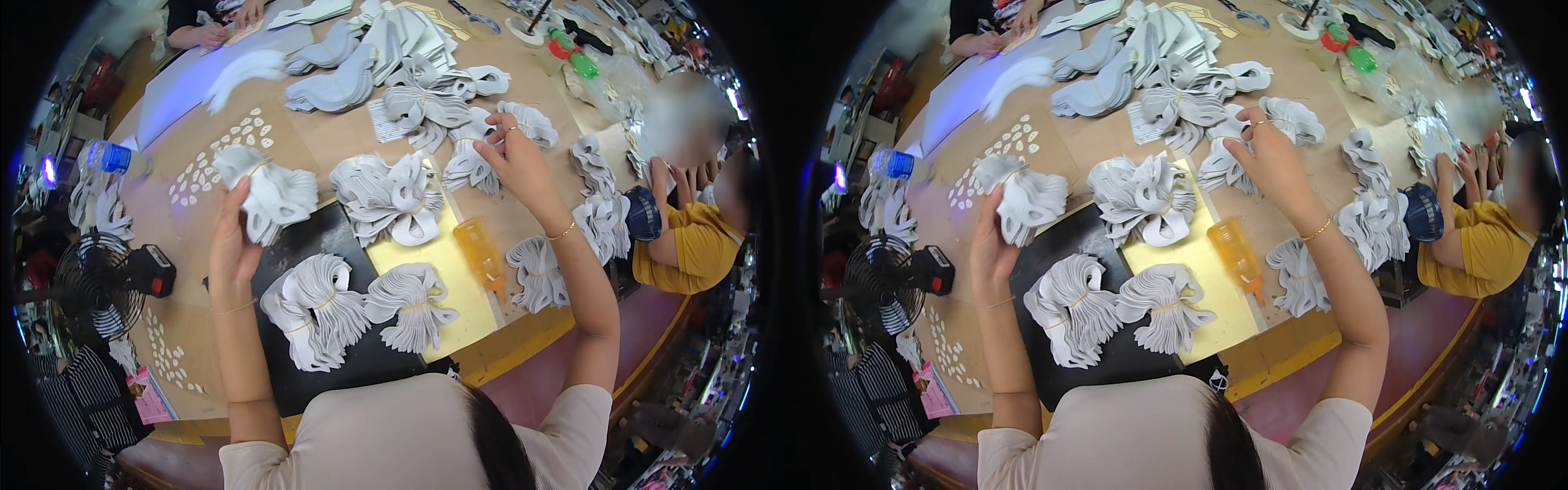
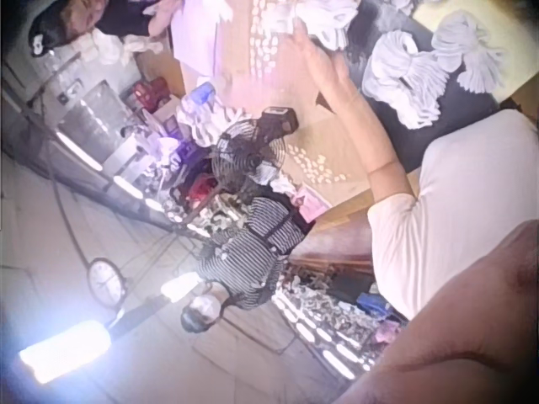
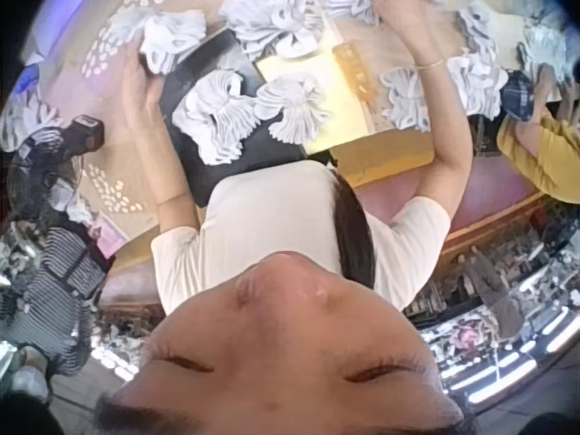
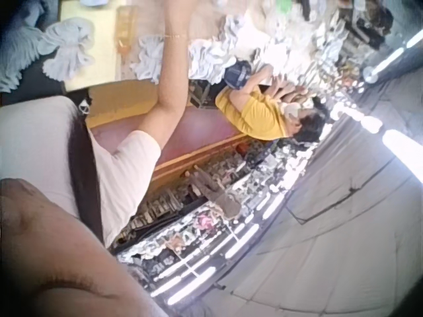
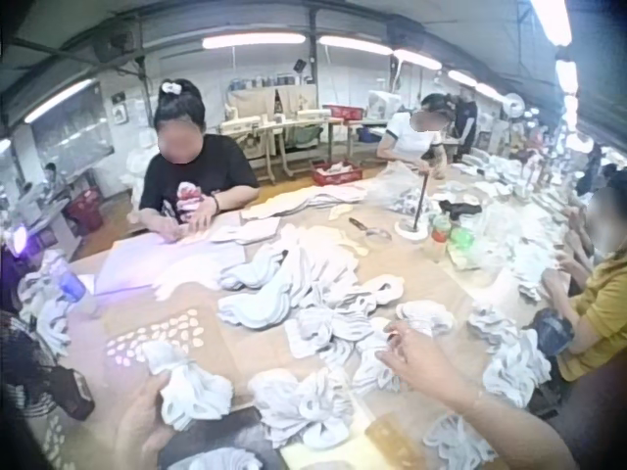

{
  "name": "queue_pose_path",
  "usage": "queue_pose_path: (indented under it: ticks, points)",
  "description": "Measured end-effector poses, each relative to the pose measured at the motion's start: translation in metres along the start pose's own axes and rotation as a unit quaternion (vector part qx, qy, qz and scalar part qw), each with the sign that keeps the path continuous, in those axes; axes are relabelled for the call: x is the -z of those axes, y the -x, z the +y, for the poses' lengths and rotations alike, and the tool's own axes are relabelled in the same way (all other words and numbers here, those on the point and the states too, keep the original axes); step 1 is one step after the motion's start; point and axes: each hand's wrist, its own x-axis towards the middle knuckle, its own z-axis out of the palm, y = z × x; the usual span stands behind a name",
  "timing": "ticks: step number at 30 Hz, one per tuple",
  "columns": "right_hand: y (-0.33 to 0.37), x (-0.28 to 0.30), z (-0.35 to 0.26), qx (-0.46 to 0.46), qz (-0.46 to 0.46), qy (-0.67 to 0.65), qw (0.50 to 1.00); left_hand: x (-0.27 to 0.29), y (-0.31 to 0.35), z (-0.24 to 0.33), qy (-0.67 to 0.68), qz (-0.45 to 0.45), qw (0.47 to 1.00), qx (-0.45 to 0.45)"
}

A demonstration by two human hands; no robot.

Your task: The person folds white sock-like fabric items at a worktable, stacks them, and secures a bundle with a rubber band. She then picks up small white plastic pieces and places them on a black mat.

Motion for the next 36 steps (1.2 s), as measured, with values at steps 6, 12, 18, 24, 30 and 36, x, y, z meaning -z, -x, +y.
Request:
queue_pose_path:
  ticks: [6, 12, 18, 24, 30, 36]
  points:
    - [0.006, -0.02, -0.028, 0.092, -0.069, -0.025, 0.993, -0.013, -0.014, -0.006, -0.051, 0.013, 0.997, -0.057]
    - [0.038, -0.039, -0.062, 0.11, -0.15, 0.004, 0.982, 0.035, -0.079, -0.064, -0.546, 0.003, 0.814, -0.2]
    - [0.049, -0.038, -0.05, 0.055, -0.129, -0.033, 0.99, 0.025, -0.077, -0.055, -0.506, -0.01, 0.854, -0.122]
    - [0.043, -0.047, -0.046, -0.026, -0.183, -0.076, 0.98, 0.015, -0.055, -0.043, -0.529, 0.014, 0.838, -0.135]
    - [0.046, -0.06, -0.03, 0.079, -0.126, -0.03, 0.988, -0.016, -0.02, -0.035, -0.591, 0.038, 0.754, -0.284]
    - [0.021, -0.054, -0.019, -0.033, -0.231, -0.118, 0.965, -0.056, 0.017, -0.023, -0.556, -0.049, 0.789, -0.256]
